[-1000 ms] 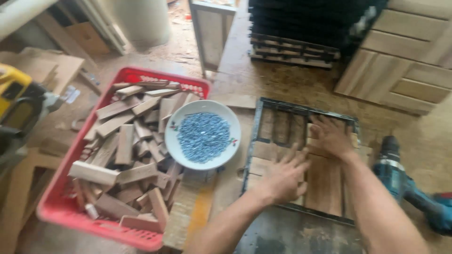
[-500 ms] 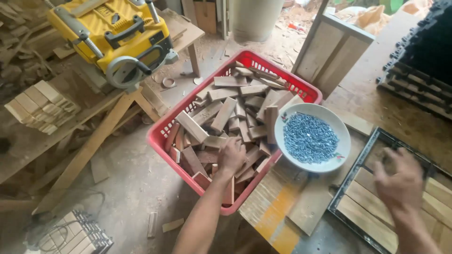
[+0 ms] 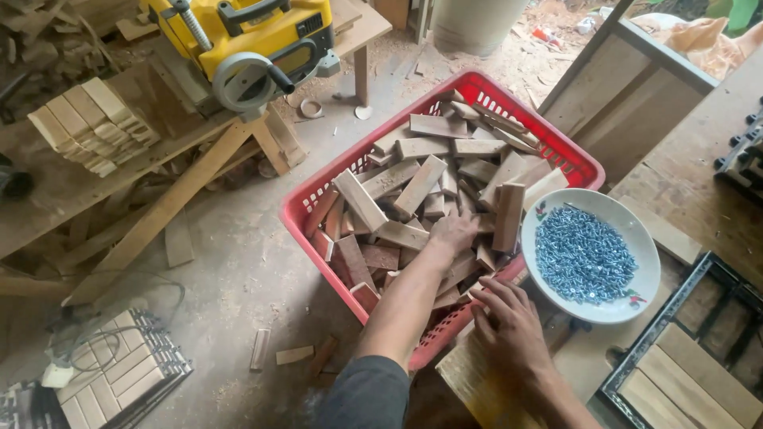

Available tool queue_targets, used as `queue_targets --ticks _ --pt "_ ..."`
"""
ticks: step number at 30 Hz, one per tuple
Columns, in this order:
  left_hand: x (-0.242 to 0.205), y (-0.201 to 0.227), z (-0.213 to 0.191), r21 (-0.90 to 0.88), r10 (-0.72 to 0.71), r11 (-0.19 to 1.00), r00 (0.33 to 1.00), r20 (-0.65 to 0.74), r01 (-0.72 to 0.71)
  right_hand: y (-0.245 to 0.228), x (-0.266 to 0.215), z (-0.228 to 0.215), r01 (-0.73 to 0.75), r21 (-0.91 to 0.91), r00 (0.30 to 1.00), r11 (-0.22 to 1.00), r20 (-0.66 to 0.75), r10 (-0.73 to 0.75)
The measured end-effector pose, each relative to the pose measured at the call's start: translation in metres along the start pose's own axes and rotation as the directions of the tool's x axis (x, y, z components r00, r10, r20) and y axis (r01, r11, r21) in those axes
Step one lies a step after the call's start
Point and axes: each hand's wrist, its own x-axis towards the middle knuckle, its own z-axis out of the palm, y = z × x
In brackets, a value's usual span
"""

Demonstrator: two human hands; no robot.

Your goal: Assembling wooden floor tiles by placing wooden slats into a plastic grid and fastening them with screws using a power drill.

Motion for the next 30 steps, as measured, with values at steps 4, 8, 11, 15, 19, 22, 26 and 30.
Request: queue_targets --ticks 4,8,11,15,19,22,26,30 --pt "-0.031 -0.015 0.002 0.116 0.174 0.982 0.952 -0.250 -0.149 0.023 -0.009 0.014 0.152 -0.098 0.988 0.984 -0.026 -0.155" --pt "-0.116 -0.011 -0.070 -0.020 0.197 0.964 0.768 -0.609 -0.264 0.017 -0.004 0.013 0.071 -0.100 0.997 0.992 0.013 -0.071" --pt "-0.187 0.010 -0.110 -0.393 -0.048 0.870 0.742 -0.669 -0.298 0.014 0.000 0.019 -0.044 -0.029 0.999 0.999 0.031 0.045" --pt "-0.245 0.037 -0.113 -0.960 -0.722 0.271 0.643 -0.254 -0.075 -0.071 0.028 -0.035 -0.578 0.521 0.816 0.628 0.392 0.425" --pt "-0.267 0.052 -0.118 -0.959 -0.729 -0.219 0.683 0.040 -0.178 -0.119 0.043 -0.053 -0.637 0.732 0.748 0.242 0.511 0.423" --pt "-0.284 0.057 -0.122 -0.989 -0.670 -0.060 0.741 -0.058 -0.132 -0.139 0.045 -0.058 -0.626 0.772 0.680 0.109 0.473 0.559" --pt "-0.296 0.062 -0.148 -0.993 -0.530 -0.119 0.845 0.069 0.007 -0.136 0.033 -0.055 -0.573 0.778 0.747 0.258 0.368 0.553" --pt "-0.299 0.066 -0.190 -0.983 -0.295 -0.146 0.943 0.154 0.114 -0.114 0.018 -0.041 -0.485 0.694 0.863 0.532 0.285 0.417"
